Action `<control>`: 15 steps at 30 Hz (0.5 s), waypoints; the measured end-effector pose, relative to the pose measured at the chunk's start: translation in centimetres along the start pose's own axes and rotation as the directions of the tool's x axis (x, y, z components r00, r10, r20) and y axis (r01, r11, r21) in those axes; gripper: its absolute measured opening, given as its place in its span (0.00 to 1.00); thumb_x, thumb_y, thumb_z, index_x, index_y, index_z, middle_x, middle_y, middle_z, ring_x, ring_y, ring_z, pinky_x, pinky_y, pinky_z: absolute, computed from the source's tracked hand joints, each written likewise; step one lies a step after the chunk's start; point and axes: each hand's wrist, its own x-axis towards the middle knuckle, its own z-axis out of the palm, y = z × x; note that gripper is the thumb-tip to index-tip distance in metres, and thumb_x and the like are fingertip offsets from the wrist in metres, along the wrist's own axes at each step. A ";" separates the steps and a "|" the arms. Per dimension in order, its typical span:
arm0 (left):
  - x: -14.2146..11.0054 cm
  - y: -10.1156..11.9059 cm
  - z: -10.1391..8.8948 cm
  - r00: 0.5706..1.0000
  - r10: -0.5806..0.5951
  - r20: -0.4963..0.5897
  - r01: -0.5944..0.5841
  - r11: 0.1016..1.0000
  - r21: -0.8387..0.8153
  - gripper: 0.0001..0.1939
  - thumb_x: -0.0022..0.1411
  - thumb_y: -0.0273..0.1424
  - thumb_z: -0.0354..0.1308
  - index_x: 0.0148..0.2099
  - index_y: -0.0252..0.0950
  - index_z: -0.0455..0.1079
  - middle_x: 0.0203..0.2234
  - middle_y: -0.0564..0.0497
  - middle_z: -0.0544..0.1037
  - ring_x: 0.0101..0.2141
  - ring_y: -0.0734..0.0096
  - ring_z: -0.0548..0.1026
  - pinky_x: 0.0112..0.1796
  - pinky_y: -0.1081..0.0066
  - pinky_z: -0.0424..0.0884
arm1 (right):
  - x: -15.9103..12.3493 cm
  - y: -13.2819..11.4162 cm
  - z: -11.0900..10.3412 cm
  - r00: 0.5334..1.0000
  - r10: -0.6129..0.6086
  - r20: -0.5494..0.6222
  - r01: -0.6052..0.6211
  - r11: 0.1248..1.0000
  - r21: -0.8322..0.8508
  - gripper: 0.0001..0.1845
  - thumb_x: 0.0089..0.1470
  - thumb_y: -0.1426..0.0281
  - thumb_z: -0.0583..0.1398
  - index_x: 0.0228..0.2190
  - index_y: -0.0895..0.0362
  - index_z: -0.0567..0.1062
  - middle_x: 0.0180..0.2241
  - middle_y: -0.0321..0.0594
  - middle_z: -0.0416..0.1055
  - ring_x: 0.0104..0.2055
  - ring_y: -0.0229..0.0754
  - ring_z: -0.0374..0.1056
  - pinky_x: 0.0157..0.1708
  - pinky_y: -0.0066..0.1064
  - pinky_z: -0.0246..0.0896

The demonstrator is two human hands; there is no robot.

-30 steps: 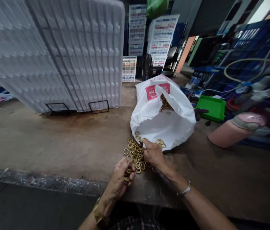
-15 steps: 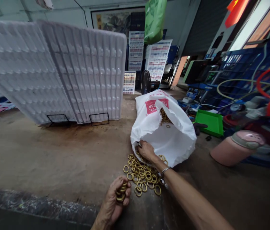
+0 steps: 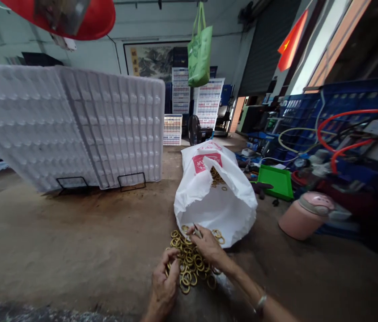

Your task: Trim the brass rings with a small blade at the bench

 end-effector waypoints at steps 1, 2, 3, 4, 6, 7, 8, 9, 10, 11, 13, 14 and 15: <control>0.0 0.0 0.2 0.995 0.095 0.008 -0.096 0.993 0.070 0.15 0.51 0.39 0.56 0.38 0.35 0.71 0.27 0.50 0.76 0.27 0.72 0.73 0.29 0.74 0.69 | -1.0 -0.3 0.2 0.999 0.033 0.011 -0.033 0.995 0.091 0.07 0.45 0.68 0.52 0.27 0.57 0.68 0.21 0.30 0.62 0.25 0.34 0.57 0.26 0.24 0.52; 0.0 0.0 0.4 0.984 0.176 0.031 -0.178 0.976 0.124 0.14 0.52 0.37 0.55 0.39 0.36 0.72 0.30 0.48 0.77 0.32 0.69 0.74 0.34 0.73 0.70 | -1.9 -0.5 0.4 0.998 0.064 0.020 -0.066 0.984 0.168 0.07 0.44 0.67 0.53 0.26 0.57 0.69 0.20 0.30 0.61 0.25 0.34 0.57 0.26 0.24 0.52; 0.0 0.0 0.6 0.969 0.238 0.066 -0.245 0.956 0.159 0.13 0.53 0.36 0.54 0.39 0.36 0.72 0.33 0.47 0.78 0.35 0.67 0.74 0.37 0.71 0.70 | -2.7 -0.7 0.6 0.995 0.097 0.031 -0.102 0.965 0.242 0.07 0.43 0.67 0.54 0.25 0.57 0.69 0.20 0.30 0.61 0.25 0.33 0.56 0.25 0.24 0.51; -0.1 0.0 0.8 0.954 0.281 0.103 -0.296 0.938 0.180 0.12 0.55 0.34 0.53 0.39 0.36 0.72 0.34 0.47 0.78 0.36 0.67 0.74 0.39 0.71 0.70 | -3.4 -1.0 0.8 0.990 0.130 0.046 -0.138 0.939 0.315 0.07 0.42 0.66 0.55 0.24 0.58 0.68 0.19 0.30 0.60 0.24 0.33 0.55 0.24 0.23 0.50; -0.3 0.1 1.0 0.932 0.325 0.163 -0.353 0.914 0.200 0.11 0.56 0.32 0.51 0.38 0.37 0.72 0.33 0.48 0.78 0.35 0.68 0.75 0.38 0.72 0.70 | -4.5 -1.4 1.1 0.978 0.186 0.092 -0.207 0.874 0.440 0.07 0.41 0.66 0.56 0.24 0.57 0.67 0.17 0.28 0.57 0.19 0.31 0.52 0.20 0.23 0.47; -0.4 0.1 1.1 0.926 0.331 0.183 -0.365 0.908 0.205 0.10 0.56 0.32 0.51 0.37 0.36 0.72 0.32 0.48 0.78 0.34 0.69 0.75 0.37 0.73 0.70 | -4.9 -1.5 1.2 0.972 0.205 0.119 -0.237 0.840 0.488 0.08 0.42 0.65 0.55 0.24 0.57 0.67 0.16 0.27 0.55 0.17 0.30 0.49 0.18 0.23 0.44; -0.5 0.2 1.2 0.924 0.328 0.196 -0.366 0.907 0.208 0.10 0.57 0.32 0.50 0.36 0.36 0.71 0.30 0.49 0.78 0.32 0.70 0.75 0.35 0.74 0.70 | -5.2 -1.6 1.3 0.967 0.215 0.139 -0.256 0.816 0.519 0.08 0.43 0.64 0.55 0.25 0.57 0.67 0.15 0.26 0.54 0.15 0.29 0.46 0.16 0.23 0.42; -0.6 0.3 1.3 0.928 0.316 0.199 -0.355 0.911 0.209 0.09 0.57 0.33 0.50 0.35 0.36 0.71 0.28 0.50 0.77 0.30 0.71 0.74 0.33 0.75 0.69 | -5.5 -1.6 1.4 0.966 0.215 0.140 -0.257 0.806 0.533 0.10 0.43 0.62 0.55 0.25 0.56 0.66 0.15 0.26 0.53 0.15 0.29 0.45 0.16 0.23 0.41; -0.7 0.4 1.3 0.935 0.299 0.189 -0.336 0.919 0.208 0.10 0.57 0.33 0.50 0.33 0.36 0.70 0.26 0.50 0.77 0.29 0.71 0.73 0.31 0.76 0.69 | -5.6 -1.6 1.4 0.972 0.201 0.121 -0.234 0.815 0.531 0.12 0.44 0.60 0.56 0.24 0.57 0.67 0.15 0.26 0.54 0.15 0.29 0.45 0.16 0.23 0.43; -0.8 0.6 1.4 0.945 0.278 0.171 -0.311 0.928 0.207 0.10 0.57 0.34 0.50 0.32 0.35 0.70 0.25 0.51 0.76 0.27 0.72 0.72 0.30 0.76 0.68 | -5.8 -1.4 1.5 0.982 0.172 0.079 -0.188 0.839 0.510 0.14 0.43 0.58 0.57 0.23 0.57 0.67 0.15 0.27 0.57 0.16 0.29 0.49 0.17 0.23 0.46; -1.2 1.1 1.5 0.963 0.235 0.130 -0.258 0.944 0.207 0.10 0.56 0.34 0.50 0.29 0.35 0.68 0.22 0.52 0.74 0.25 0.73 0.70 0.29 0.76 0.66 | -5.9 -0.8 1.6 0.997 0.075 -0.010 -0.065 0.910 0.410 0.18 0.41 0.55 0.58 0.21 0.58 0.68 0.18 0.32 0.62 0.21 0.33 0.57 0.23 0.24 0.54; -1.5 1.4 1.6 0.970 0.214 0.112 -0.234 0.948 0.214 0.09 0.55 0.33 0.50 0.28 0.35 0.68 0.22 0.52 0.73 0.25 0.73 0.69 0.29 0.75 0.66 | -6.0 -0.4 1.7 0.999 0.023 -0.038 -0.008 0.938 0.345 0.19 0.41 0.54 0.58 0.20 0.58 0.69 0.20 0.34 0.65 0.25 0.35 0.60 0.27 0.25 0.57; -1.7 1.7 1.8 0.976 0.189 0.104 -0.208 0.952 0.225 0.08 0.54 0.32 0.50 0.27 0.35 0.67 0.21 0.52 0.72 0.26 0.73 0.68 0.30 0.75 0.65 | -6.0 0.0 1.8 0.999 -0.016 -0.029 0.023 0.959 0.281 0.21 0.40 0.52 0.58 0.21 0.58 0.71 0.21 0.36 0.67 0.27 0.37 0.62 0.29 0.26 0.58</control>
